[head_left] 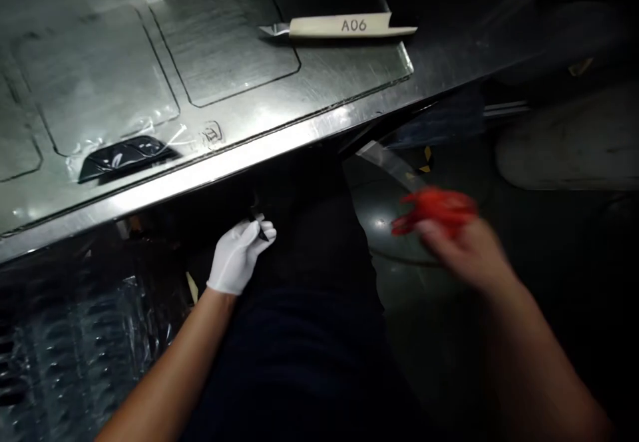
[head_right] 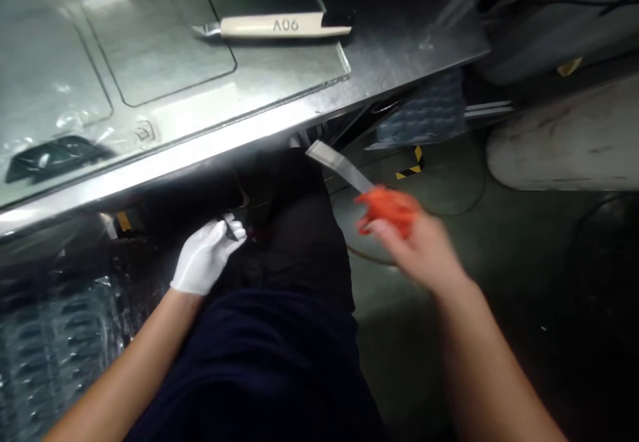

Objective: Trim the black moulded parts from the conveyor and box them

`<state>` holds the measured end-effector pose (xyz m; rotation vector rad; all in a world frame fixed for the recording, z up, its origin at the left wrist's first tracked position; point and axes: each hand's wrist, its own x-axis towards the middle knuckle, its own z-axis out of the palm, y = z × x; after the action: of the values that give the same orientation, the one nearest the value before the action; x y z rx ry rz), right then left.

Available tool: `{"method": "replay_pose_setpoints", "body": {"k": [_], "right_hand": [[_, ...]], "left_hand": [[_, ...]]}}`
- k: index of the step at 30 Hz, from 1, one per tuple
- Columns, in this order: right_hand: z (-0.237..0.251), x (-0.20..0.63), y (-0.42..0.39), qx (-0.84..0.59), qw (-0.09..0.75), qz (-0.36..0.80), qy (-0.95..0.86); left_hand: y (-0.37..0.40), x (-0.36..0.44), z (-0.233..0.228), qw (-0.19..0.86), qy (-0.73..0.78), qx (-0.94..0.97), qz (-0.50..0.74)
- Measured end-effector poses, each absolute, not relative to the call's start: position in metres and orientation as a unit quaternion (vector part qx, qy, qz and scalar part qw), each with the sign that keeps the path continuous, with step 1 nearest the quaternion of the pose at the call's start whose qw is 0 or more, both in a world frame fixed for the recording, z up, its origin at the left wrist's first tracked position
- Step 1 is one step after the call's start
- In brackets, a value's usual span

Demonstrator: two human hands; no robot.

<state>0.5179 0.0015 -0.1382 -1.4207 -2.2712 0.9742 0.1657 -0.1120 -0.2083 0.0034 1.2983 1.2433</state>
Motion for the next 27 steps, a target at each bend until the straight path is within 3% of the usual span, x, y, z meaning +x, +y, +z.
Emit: {"method": "replay_pose_setpoints", "body": {"k": [3, 5, 15, 22, 27], "right_hand": [[-0.138, 0.498, -0.028, -0.481, -0.112, 0.435, -0.753], [-0.143, 0.485, -0.036, -0.498, -0.199, 0.450, -0.714], [-0.138, 0.474, 0.001, -0.503, -0.208, 0.455, -0.705], [-0.137, 0.469, 0.015, -0.490, -0.219, 0.438, -0.721], [-0.131, 0.480, 0.017, -0.457, -0.175, 0.548, -0.679]], "left_hand": [[-0.109, 0.160, -0.255, 0.608, 0.585, -0.021, 0.536], [-0.107, 0.158, -0.274, 0.599, 0.594, -0.019, 0.536], [-0.106, 0.150, -0.289, 0.602, 0.639, 0.054, 0.475], [-0.102, 0.158, -0.281, 0.540, 0.743, 0.243, 0.310], [-0.097, 0.150, -0.260, 0.476, 0.761, 0.363, 0.248]]}}
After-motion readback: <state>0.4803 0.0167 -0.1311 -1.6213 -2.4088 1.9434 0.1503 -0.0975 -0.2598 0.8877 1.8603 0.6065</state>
